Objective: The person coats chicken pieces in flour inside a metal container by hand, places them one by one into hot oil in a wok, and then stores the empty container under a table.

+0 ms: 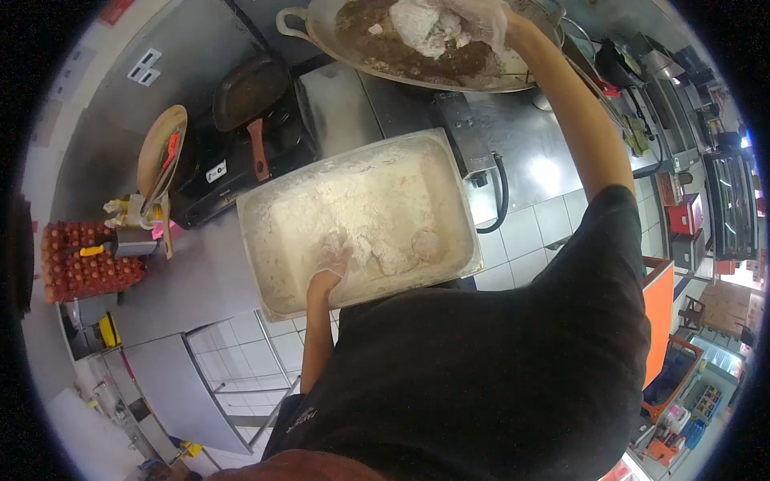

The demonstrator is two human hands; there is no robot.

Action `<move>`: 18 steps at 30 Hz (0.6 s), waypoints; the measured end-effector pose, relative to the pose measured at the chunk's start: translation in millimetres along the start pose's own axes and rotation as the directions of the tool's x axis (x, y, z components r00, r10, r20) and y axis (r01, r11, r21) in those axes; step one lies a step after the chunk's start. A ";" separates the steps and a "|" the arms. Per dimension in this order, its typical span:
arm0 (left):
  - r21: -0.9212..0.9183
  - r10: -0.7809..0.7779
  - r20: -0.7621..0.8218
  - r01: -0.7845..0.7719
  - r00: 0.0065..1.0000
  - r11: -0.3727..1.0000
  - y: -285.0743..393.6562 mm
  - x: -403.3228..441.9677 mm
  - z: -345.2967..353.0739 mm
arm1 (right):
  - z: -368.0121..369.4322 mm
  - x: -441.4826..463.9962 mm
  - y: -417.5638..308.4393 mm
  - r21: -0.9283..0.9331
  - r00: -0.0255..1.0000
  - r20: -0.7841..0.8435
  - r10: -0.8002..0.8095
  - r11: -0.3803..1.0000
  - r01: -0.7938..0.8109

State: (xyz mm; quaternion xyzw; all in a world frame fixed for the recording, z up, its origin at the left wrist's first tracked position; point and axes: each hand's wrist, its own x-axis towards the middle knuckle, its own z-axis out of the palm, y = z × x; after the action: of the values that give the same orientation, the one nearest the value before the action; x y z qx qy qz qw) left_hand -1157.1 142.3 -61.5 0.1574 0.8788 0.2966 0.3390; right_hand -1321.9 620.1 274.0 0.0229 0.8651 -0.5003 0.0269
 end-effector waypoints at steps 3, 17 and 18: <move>0.092 -0.034 -0.114 0.045 0.993 0.995 -11.7 10.4 17.7 | -10.6 37.1 19.7 0.145 0.957 0.143 0.252 0.951 -0.272; 0.074 -0.167 -0.108 0.175 0.980 0.982 36.1 -5.4 -4.7 | 16.5 238.9 70.8 -0.501 0.908 -0.181 0.378 0.759 -0.416; 0.077 -0.172 -0.120 0.182 0.978 0.980 35.0 -4.3 -3.7 | 20.6 245.6 72.4 -0.547 0.909 -0.206 0.362 0.728 -0.414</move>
State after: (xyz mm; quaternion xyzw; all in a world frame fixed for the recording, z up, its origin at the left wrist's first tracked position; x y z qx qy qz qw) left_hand -1154.0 165.8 -35.2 0.0761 0.9193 0.2347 0.3067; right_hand -1561.6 641.5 184.1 0.2151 0.9517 -0.1950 0.0997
